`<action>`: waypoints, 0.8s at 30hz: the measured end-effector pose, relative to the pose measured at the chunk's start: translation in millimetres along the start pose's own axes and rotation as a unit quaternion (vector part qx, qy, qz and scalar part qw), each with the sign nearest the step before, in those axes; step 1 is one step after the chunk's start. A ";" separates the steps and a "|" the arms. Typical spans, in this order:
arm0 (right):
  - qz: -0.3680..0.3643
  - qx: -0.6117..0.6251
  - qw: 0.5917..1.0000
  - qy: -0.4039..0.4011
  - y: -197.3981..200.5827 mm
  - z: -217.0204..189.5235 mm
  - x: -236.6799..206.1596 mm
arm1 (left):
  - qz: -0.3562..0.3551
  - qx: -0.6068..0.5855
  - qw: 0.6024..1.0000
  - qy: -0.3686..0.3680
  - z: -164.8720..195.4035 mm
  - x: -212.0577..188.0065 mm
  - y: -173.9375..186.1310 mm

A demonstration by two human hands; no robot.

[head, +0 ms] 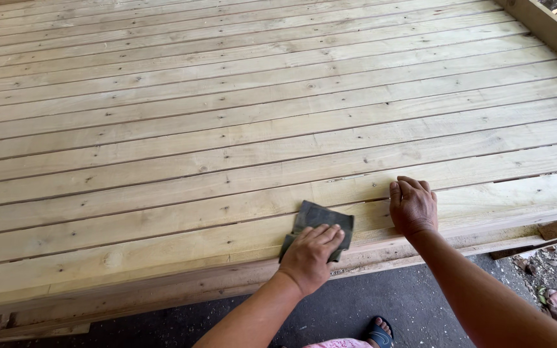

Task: The person sands the slatted surface of a large wooden frame by hand, rubbing a piece of sandpaper back and forth across the planks while steadying the wood with the other hand. They work progressively along the boards and around the frame edges, repositioning the sandpaper as they cover new sections.

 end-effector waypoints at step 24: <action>-0.119 0.070 0.979 0.150 -2.9 56.1 26.1 | 0.073 0.009 0.996 0.059 -33.8 -35.6 39.4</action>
Point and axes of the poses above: each hand's wrist, its own x-axis towards the middle knuckle, its own y-axis out of the back of the hand, z = x × y, the point moved 9 cm from there along x, towards the middle knuckle, and after that the axes turned 11 degrees about y, right-handed, at the moved point
